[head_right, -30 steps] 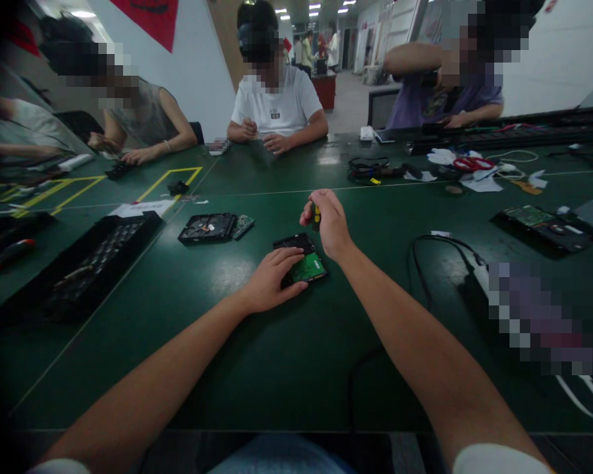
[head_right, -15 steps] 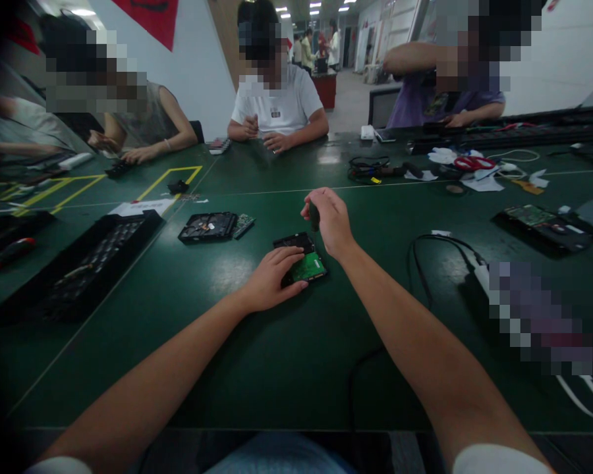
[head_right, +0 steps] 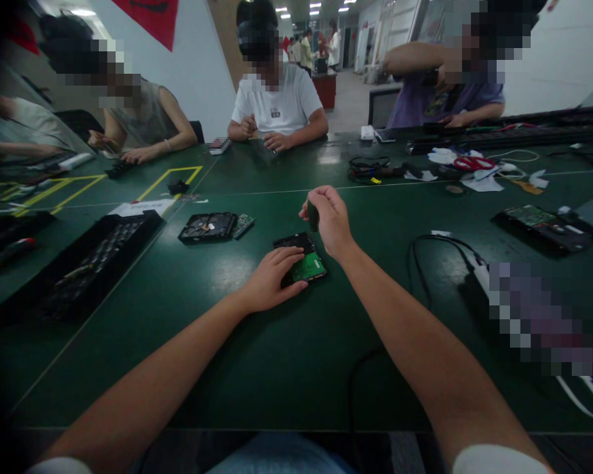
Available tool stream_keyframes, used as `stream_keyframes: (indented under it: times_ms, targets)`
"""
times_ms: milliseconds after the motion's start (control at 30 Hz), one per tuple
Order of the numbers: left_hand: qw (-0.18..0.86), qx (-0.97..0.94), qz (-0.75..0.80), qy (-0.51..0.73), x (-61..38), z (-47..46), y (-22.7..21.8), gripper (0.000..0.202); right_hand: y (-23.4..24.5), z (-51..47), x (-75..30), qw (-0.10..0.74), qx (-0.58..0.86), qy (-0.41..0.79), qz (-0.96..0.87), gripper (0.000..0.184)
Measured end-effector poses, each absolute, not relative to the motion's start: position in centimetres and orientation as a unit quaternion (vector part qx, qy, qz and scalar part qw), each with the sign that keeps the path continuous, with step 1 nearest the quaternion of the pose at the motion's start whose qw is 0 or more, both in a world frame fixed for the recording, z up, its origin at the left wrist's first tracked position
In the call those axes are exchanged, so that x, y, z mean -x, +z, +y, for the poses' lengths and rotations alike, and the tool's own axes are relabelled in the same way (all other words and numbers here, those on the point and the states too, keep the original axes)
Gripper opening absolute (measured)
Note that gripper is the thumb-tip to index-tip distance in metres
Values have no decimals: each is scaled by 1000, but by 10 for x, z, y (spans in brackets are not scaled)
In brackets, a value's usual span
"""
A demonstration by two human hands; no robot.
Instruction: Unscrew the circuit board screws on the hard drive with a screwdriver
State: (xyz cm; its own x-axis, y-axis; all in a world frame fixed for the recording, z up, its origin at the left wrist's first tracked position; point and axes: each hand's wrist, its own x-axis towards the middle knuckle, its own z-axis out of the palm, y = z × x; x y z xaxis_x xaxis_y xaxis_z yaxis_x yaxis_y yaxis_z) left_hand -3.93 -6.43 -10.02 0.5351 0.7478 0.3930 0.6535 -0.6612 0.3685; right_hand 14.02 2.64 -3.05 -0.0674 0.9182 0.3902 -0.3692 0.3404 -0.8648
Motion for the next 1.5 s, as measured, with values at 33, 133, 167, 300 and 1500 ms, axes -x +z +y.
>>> stream_keyframes:
  times_ms: [33, 133, 167, 300, 1500]
  targets:
    - [88, -872, 402, 266, 39, -64, -101, 61, -30, 27, -140, 631, 259, 512, -522, 28]
    - [88, -872, 403, 265, 40, -64, -100, 61, -32, 27, -140, 628, 255, 519, -520, 36]
    - [89, -872, 403, 264, 40, -65, -100, 61, -32, 28, -139, 629, 253, 522, -517, 37]
    - [91, -871, 403, 265, 39, -65, -99, 61, -36, 28, -137, 637, 245, 532, -501, 38]
    - [87, -872, 403, 266, 39, -65, -100, 60, -35, 30, -138, 634, 257, 515, -517, 42]
